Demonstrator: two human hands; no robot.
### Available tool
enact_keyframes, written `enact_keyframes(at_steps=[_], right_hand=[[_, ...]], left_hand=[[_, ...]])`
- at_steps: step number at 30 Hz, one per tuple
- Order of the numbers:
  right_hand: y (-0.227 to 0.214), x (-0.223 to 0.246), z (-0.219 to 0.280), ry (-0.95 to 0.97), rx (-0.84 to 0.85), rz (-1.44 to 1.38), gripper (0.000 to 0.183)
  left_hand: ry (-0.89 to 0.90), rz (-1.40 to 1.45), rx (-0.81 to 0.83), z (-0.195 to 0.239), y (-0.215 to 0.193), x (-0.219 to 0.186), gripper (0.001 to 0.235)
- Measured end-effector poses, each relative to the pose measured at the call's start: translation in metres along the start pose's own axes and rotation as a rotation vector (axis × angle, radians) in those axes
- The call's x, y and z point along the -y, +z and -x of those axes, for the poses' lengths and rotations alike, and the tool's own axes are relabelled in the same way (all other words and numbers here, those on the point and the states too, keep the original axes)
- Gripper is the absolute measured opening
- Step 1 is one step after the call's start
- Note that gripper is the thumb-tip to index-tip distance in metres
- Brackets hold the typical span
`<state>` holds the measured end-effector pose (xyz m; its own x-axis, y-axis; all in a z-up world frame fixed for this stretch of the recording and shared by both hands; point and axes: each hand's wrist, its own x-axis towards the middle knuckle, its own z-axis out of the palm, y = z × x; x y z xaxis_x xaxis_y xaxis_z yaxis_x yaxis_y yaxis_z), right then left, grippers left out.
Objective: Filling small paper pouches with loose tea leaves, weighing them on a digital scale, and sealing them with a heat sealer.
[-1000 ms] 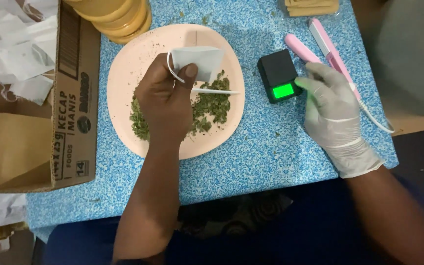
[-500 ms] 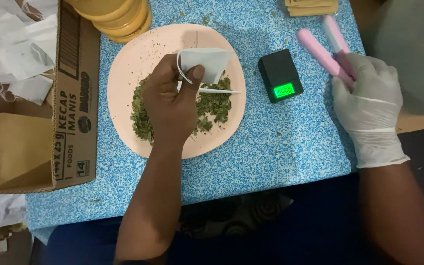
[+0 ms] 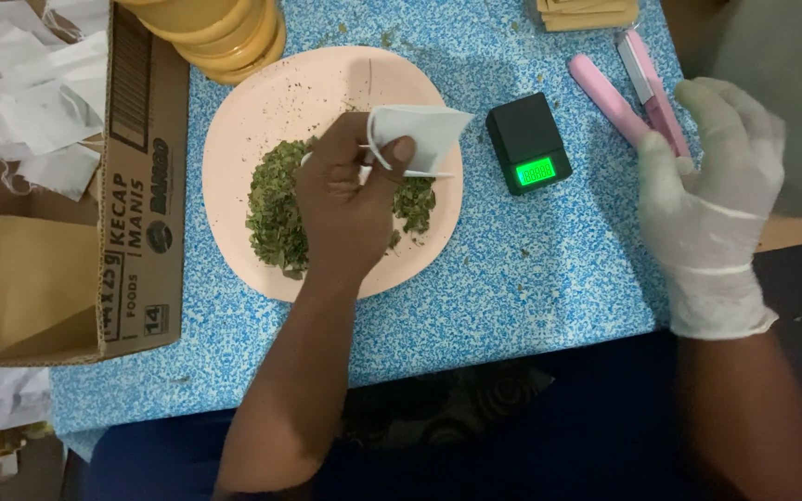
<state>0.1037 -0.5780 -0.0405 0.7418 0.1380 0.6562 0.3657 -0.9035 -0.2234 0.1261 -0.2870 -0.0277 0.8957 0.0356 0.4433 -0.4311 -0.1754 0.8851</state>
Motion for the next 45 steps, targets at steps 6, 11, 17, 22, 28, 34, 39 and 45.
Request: enact_keyframes(at_steps=[6,11,17,22,28,34,39,45], right_hand=[[-0.002,0.076,-0.011,0.201,0.085,-0.573,0.026],[0.003,0.106,-0.021,0.327,0.227,-0.708,0.043],[0.01,0.112,-0.017,0.548,0.232,-1.044,0.043],[0.011,0.107,-0.016,0.593,0.148,-1.187,0.038],[0.01,0.098,-0.012,0.586,0.141,-1.203,0.043],[0.007,0.101,-0.015,0.622,0.221,-1.22,0.046],[0.005,0.105,-0.017,0.687,0.258,-1.216,0.047],[0.002,0.107,-0.022,0.69,0.274,-1.244,0.046]], left_hand=[[-0.062,0.151,0.041,0.009,0.017,0.002,0.013],[-0.153,0.208,0.102,0.01,0.023,-0.006,0.023],[-0.149,0.357,0.094,0.015,0.03,-0.001,0.013],[-0.171,0.343,0.19,0.017,0.026,0.001,0.041],[-0.09,0.506,0.226,0.009,0.007,0.0,0.056],[-0.131,0.516,0.142,0.007,0.011,0.007,0.031],[-0.123,0.513,0.144,0.01,0.016,0.011,0.026],[-0.146,0.474,0.157,0.01,0.016,0.012,0.035]])
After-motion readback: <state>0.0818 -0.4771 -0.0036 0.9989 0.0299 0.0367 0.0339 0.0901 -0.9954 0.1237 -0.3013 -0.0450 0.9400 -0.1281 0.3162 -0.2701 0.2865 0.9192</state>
